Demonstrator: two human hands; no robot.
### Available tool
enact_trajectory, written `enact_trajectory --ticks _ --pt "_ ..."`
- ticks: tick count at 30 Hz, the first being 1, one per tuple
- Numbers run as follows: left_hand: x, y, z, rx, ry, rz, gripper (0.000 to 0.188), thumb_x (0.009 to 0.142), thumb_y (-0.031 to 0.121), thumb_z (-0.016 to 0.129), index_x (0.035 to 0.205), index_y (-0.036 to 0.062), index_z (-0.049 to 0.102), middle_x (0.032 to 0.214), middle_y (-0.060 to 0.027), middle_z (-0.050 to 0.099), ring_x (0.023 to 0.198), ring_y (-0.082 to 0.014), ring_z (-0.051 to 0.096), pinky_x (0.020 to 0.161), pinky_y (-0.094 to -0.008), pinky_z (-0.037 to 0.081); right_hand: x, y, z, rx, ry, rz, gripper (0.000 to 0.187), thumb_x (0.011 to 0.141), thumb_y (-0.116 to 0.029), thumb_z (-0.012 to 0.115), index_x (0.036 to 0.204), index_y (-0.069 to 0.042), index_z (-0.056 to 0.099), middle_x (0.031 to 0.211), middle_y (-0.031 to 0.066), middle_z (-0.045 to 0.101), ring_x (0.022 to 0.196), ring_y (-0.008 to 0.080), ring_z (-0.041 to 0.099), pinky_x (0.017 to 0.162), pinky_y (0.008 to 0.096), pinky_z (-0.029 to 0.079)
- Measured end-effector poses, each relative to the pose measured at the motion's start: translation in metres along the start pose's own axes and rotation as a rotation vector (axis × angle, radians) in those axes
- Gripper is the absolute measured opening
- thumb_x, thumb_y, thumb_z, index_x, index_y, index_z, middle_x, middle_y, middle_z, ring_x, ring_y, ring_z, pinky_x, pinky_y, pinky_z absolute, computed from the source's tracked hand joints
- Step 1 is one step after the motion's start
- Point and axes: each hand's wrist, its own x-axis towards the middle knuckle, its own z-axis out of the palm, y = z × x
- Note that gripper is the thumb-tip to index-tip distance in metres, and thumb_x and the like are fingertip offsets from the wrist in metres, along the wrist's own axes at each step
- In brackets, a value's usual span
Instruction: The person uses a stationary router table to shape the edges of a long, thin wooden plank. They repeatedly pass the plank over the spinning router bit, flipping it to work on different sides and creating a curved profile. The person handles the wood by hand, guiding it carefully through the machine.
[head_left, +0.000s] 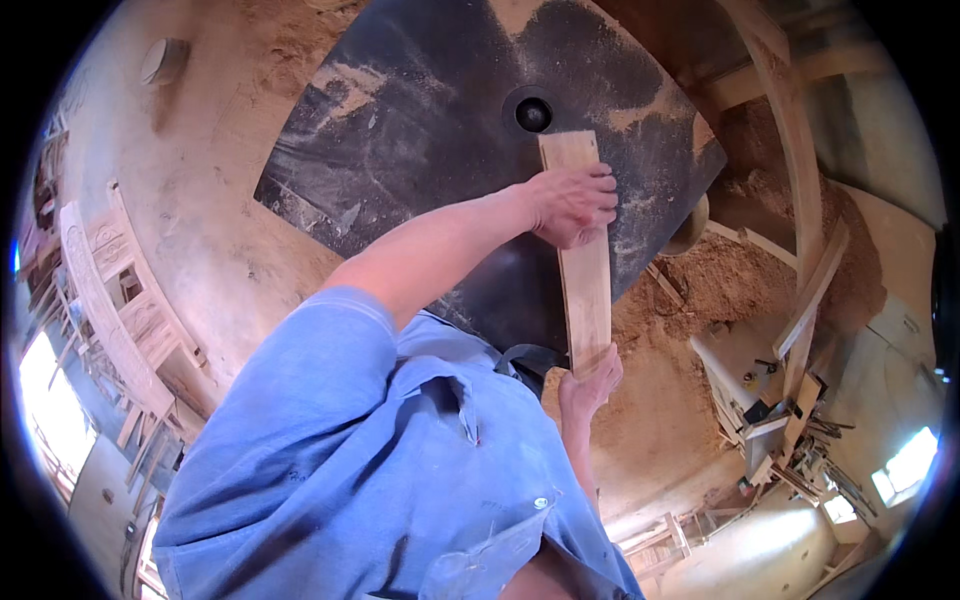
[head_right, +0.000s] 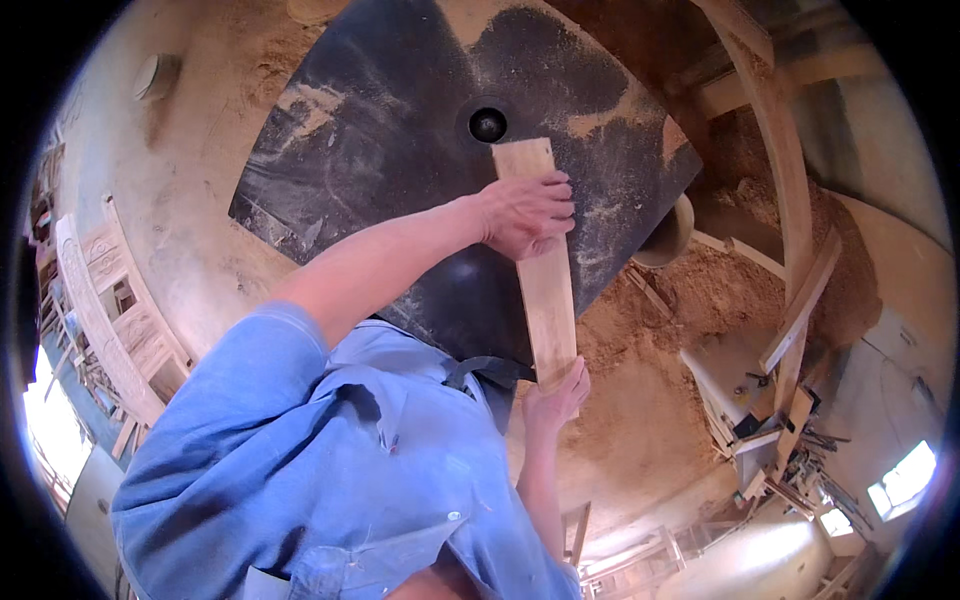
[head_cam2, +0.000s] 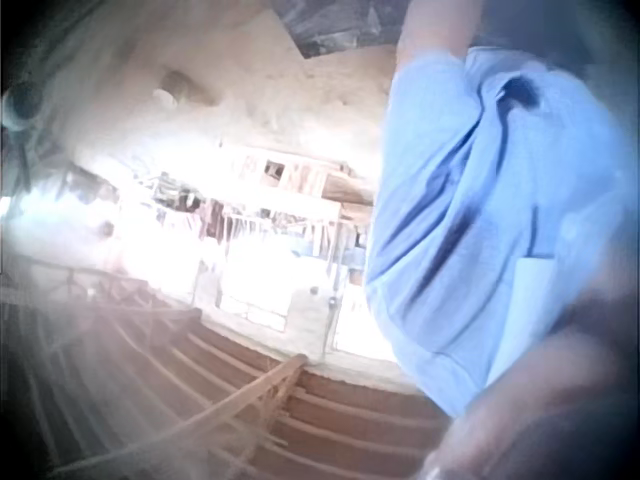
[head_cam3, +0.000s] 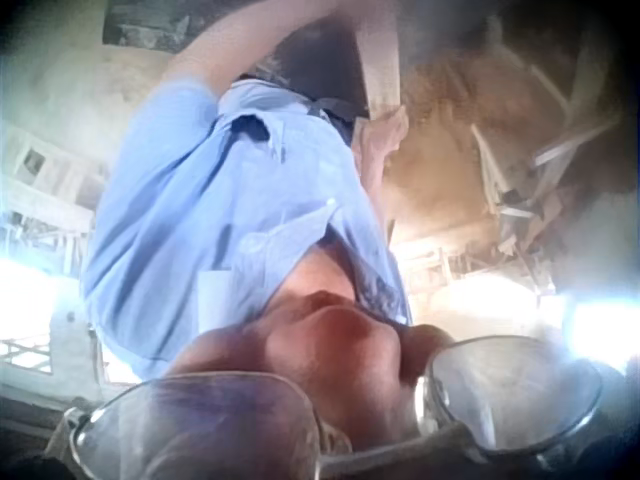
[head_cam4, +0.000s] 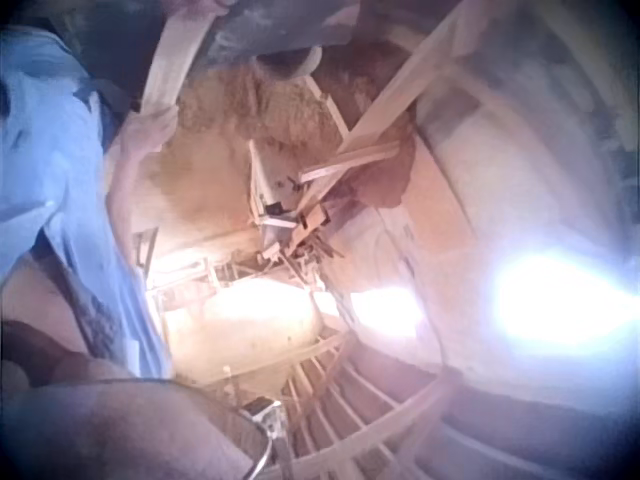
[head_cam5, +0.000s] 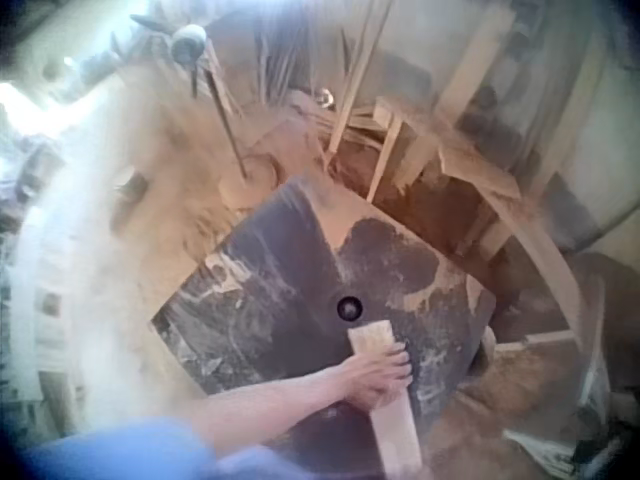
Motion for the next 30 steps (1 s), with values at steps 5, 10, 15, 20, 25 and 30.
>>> enact_trajectory --ticks 5,10,15,20,25,30 --pt "0.012 -0.021 -0.006 -0.029 0.019 -0.022 0.015 0.088 0.022 0.071 0.082 0.0082 0.069 0.089 -0.0057 0.063 0.099 -0.0258 0.06 0.104 -0.0406 0.046 0.013 -0.015 0.003 -0.012 -0.015 0.071 0.097 0.07 0.005 0.075 0.16 0.003 0.039 0.146 0.0283 0.05 0.138 0.0495 0.045 0.119 0.0603 0.036" --pt "0.011 -0.021 -0.016 -0.047 -0.043 -0.053 0.015 0.089 0.02 0.071 0.081 0.0083 0.068 0.089 -0.0058 0.064 0.1 -0.0256 0.061 0.104 -0.0397 0.047 0.016 -0.022 0.001 0.06 -0.026 0.094 0.096 0.068 0.008 0.073 0.159 0.001 0.042 0.147 0.027 0.05 0.14 0.0494 0.043 0.119 0.0573 0.038" --pt "0.005 -0.022 -0.014 -0.05 0.004 -0.08 0.013 0.086 0.018 0.072 0.081 0.0084 0.066 0.089 -0.0054 0.063 0.102 -0.026 0.061 0.105 -0.0397 0.047 0.02 -0.033 -0.008 0.008 -0.057 0.064 0.098 0.069 0.005 0.077 0.16 0.004 0.039 0.145 0.0278 0.051 0.135 0.0504 0.047 0.117 0.0593 0.039" --pt "-0.007 -0.02 -0.017 -0.075 -0.025 -0.132 0.012 0.081 0.016 0.074 0.084 0.0085 0.065 0.091 -0.0054 0.063 0.101 -0.0261 0.06 0.104 -0.0394 0.048 0.021 -0.027 -0.005 0.006 -0.055 0.019 0.099 0.067 0.005 0.076 0.16 0.005 0.039 0.146 0.0279 0.052 0.134 0.051 0.048 0.116 0.0589 0.04" --pt "-0.019 -0.014 -0.023 -0.056 -0.024 -0.156 0.017 0.077 0.015 0.074 0.09 0.0083 0.066 0.091 -0.0048 0.061 0.099 -0.0259 0.059 0.104 -0.0405 0.048 0.021 -0.021 -0.006 0.003 -0.066 -0.017 0.1 0.066 0.006 0.075 0.159 0.005 0.04 0.146 0.0273 0.052 0.134 0.05 0.048 0.115 0.0582 0.04" --pt "-0.032 -0.007 -0.028 0.009 0.001 -0.162 0.022 0.077 0.015 0.075 0.096 0.0076 0.067 0.091 -0.0048 0.059 0.098 -0.0258 0.059 0.103 -0.0405 0.049 0.021 -0.027 -0.009 0.022 -0.068 -0.053 0.101 0.065 0.007 0.075 0.16 0.003 0.04 0.145 0.0267 0.052 0.135 0.0487 0.048 0.117 0.0576 0.039"
